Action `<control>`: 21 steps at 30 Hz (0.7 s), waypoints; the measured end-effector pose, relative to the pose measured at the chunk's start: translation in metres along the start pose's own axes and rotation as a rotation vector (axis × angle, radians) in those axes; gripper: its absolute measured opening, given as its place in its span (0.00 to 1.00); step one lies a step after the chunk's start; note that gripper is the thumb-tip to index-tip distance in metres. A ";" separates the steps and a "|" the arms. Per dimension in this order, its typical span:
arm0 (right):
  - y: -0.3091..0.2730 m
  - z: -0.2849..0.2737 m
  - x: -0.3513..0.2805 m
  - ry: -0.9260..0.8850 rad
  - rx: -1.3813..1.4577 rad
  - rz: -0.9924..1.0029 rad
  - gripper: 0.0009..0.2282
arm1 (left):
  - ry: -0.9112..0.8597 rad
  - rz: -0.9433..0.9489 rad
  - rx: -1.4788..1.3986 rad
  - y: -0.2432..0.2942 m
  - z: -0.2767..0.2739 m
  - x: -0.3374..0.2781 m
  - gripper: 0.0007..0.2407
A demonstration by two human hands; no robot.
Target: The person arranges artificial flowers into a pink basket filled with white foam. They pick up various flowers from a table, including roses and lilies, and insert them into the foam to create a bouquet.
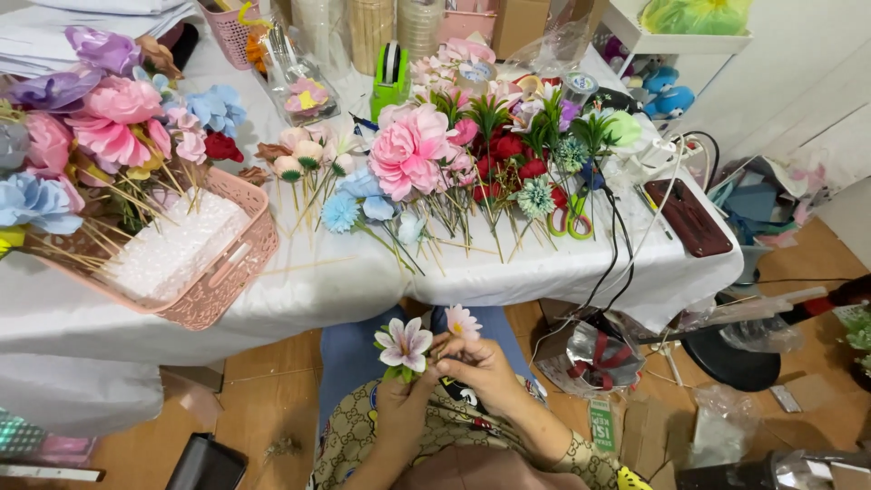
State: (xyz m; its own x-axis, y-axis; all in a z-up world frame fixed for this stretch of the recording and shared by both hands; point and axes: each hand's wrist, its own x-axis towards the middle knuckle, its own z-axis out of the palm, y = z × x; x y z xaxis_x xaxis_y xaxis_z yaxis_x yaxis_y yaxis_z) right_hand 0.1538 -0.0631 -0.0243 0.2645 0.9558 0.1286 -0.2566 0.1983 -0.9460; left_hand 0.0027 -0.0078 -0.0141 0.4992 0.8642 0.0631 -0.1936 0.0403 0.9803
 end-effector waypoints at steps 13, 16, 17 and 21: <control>-0.091 -0.064 0.091 0.404 -0.620 -0.119 0.04 | 0.020 -0.078 -0.209 -0.033 -0.012 -0.002 0.06; -0.103 -0.072 0.136 0.413 -0.903 -0.420 0.09 | 0.123 -0.194 -0.247 -0.028 -0.011 -0.001 0.15; -0.103 -0.072 0.148 0.402 -1.024 -0.372 0.08 | 0.154 -0.203 -0.273 -0.028 -0.010 -0.001 0.14; -0.071 -0.087 0.182 0.366 -1.433 -0.393 0.08 | 0.156 -0.169 -0.307 -0.029 -0.014 0.000 0.14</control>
State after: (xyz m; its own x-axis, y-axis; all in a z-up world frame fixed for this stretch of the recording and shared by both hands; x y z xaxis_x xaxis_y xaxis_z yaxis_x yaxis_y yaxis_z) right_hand 0.3011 0.0781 0.0399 0.3617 0.7473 0.5574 0.9113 -0.1572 -0.3806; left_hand -0.0033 -0.0024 -0.0448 0.4158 0.8974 -0.1475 -0.3752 0.3170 0.8711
